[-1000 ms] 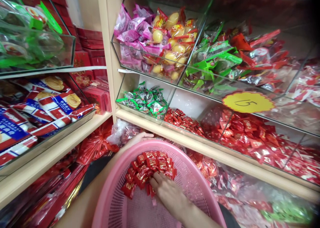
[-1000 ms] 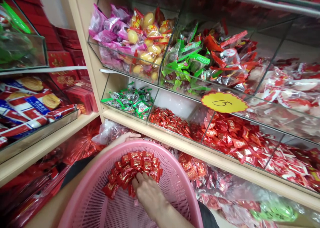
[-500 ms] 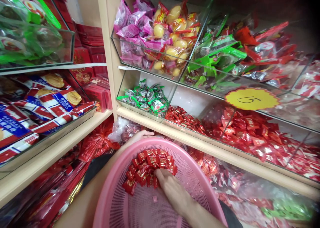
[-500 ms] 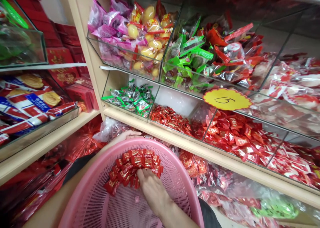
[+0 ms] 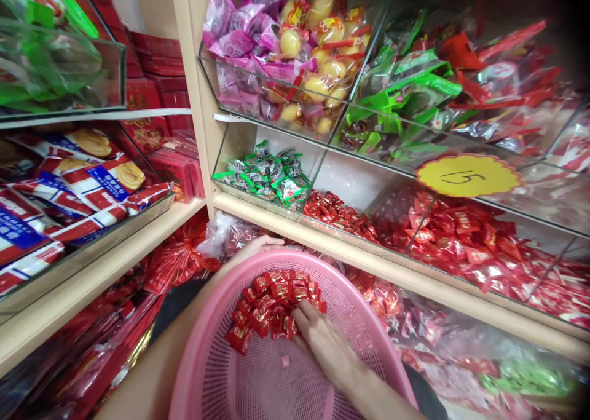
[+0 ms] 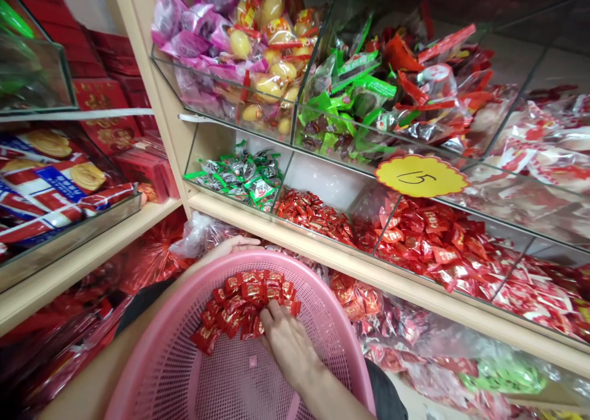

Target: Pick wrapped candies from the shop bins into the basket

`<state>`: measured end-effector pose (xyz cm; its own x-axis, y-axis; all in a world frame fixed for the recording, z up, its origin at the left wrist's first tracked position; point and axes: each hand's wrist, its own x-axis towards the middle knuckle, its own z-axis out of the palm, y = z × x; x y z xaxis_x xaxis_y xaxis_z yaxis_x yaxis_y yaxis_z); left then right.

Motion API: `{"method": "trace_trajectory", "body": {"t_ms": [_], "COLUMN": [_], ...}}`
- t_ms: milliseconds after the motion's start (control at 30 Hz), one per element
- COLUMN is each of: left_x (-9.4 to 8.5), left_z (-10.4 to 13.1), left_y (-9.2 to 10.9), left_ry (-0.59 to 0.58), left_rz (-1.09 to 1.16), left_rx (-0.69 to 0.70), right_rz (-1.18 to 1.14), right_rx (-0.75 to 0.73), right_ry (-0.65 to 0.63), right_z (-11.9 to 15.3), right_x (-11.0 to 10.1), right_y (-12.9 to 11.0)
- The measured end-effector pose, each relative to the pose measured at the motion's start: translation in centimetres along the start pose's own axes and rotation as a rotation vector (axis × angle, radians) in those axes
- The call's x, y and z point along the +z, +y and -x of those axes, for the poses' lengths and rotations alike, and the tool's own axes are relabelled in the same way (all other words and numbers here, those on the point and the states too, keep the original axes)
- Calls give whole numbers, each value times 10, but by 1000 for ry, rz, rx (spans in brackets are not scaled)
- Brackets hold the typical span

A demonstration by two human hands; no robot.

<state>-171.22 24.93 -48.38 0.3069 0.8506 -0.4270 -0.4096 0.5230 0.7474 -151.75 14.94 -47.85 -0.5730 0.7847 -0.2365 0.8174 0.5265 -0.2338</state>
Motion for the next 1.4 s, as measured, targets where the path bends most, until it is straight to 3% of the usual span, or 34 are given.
{"method": "trace_trajectory", "body": {"t_ms": [233,500,633,800,967,1133,1400], "left_x": [4,1,2,4,5,4,-2], "left_z": [9,9,8,13,8,6,3], "left_y": [1,0,0,-2,-1,-1,-2], "left_ry": [-11,-11,-11,-23,-42,-64,-100], "left_rz": [-70,-102,-99,-87,-88,-78,-64], "left_rx": [-11,-2,12,51,34,38,35], "right_rz": [-15,-163,-117,17,176,227,180], "right_rx": [-43,-20,3,-20,-26,10,62], "right_ry": [11,246,149,52,-2,11,12], "right_z": [-3,9,22,37,34,21,17], "right_x": [5,-3,0,19,32,30,33], "right_y": [1,37,41,42,35,22,26]}}
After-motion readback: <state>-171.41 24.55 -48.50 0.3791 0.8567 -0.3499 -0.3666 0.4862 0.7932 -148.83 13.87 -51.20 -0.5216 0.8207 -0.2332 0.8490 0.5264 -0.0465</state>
